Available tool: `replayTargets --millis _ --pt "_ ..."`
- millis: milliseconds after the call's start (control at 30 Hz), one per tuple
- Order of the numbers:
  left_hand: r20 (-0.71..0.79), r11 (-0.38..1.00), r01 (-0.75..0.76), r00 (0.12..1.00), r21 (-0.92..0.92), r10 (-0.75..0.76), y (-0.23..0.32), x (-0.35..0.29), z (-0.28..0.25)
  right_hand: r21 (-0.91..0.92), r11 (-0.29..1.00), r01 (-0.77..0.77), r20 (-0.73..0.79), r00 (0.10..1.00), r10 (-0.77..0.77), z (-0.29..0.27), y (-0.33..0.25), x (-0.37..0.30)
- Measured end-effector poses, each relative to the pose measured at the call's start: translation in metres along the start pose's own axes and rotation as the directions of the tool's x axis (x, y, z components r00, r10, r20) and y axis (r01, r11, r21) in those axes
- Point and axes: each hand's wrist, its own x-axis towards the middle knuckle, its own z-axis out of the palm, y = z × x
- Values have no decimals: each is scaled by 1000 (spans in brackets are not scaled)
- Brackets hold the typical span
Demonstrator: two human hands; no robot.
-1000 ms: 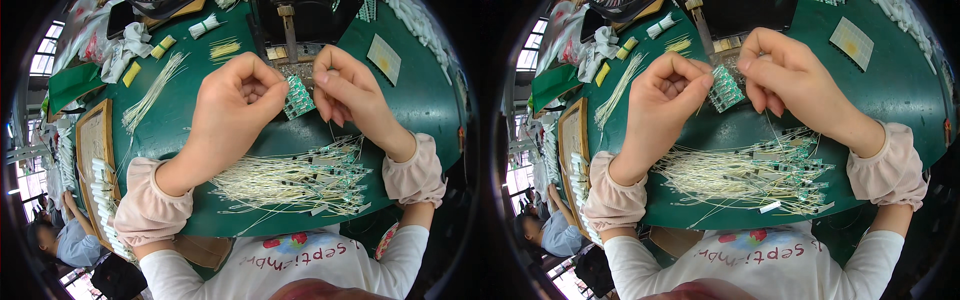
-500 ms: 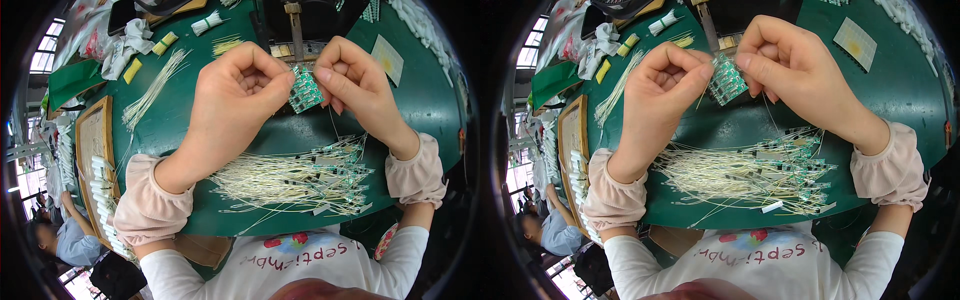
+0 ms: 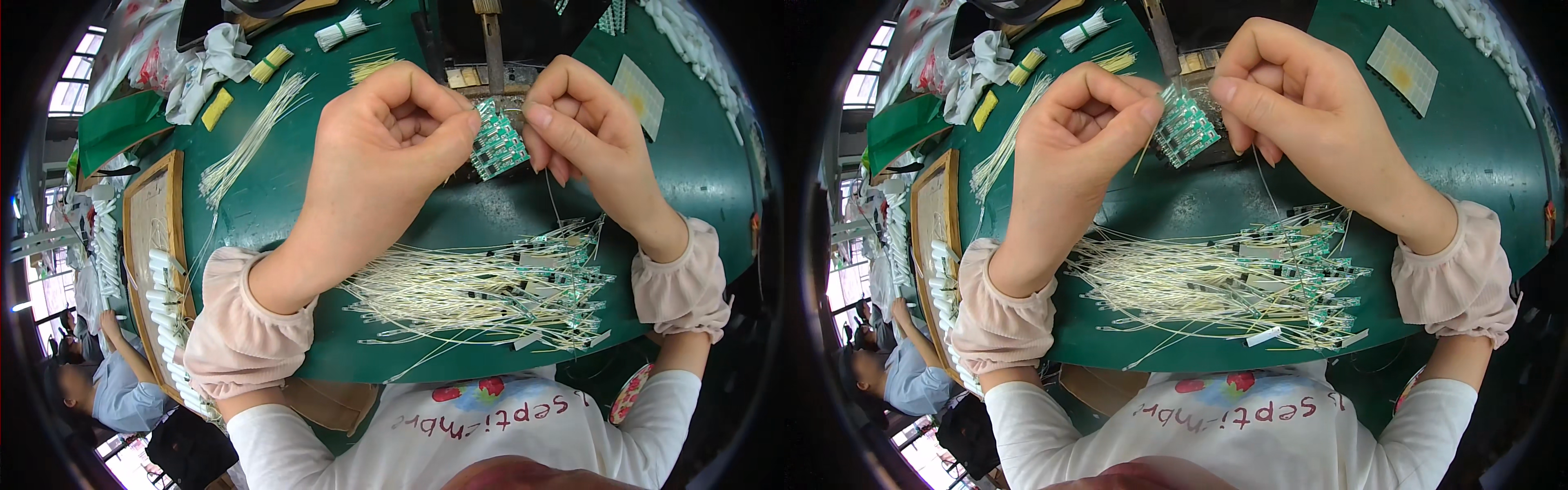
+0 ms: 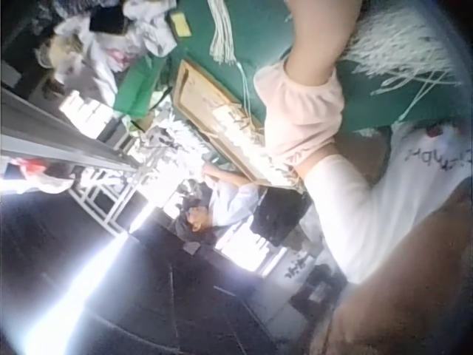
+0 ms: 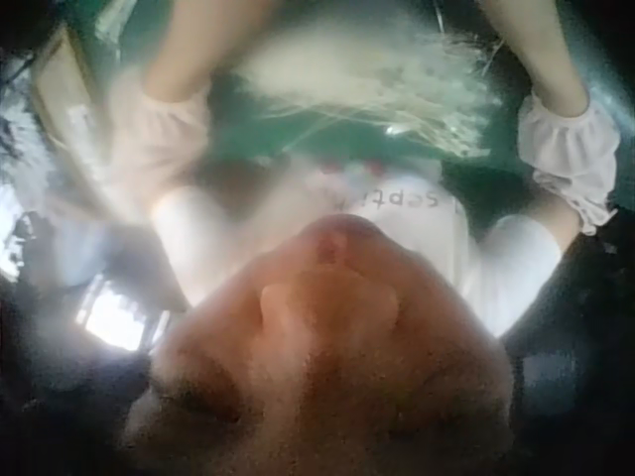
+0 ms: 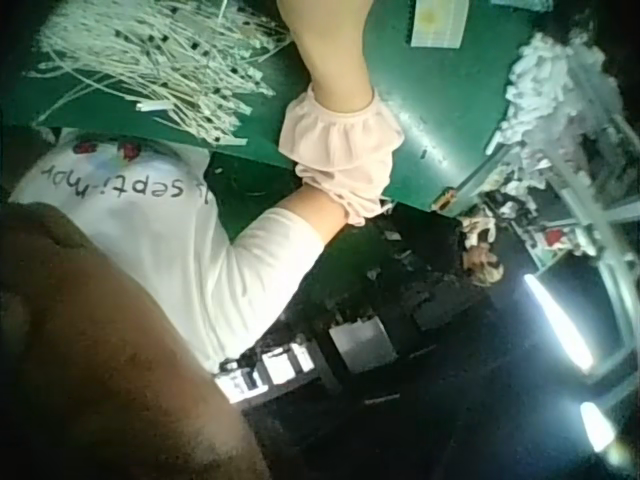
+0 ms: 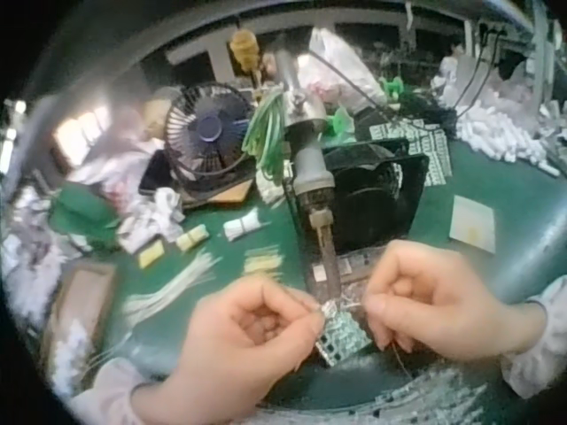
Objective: The person assembles electronic components by attaching thin wires to small circuit boards by hand.
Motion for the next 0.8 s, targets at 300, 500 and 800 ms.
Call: replayTargets --millis 300,500,800 --pt "36 997 -39 999 65 37 -3 -2 3 25 987 -158 39 987 157 3 1 -1" --pt "31 983 -90 996 162 86 -4 -2 5 50 982 -180 40 983 178 4 4 -2" --pt "14 963 -120 993 241 121 -4 -3 5 67 981 -182 26 983 181 7 1 -4"
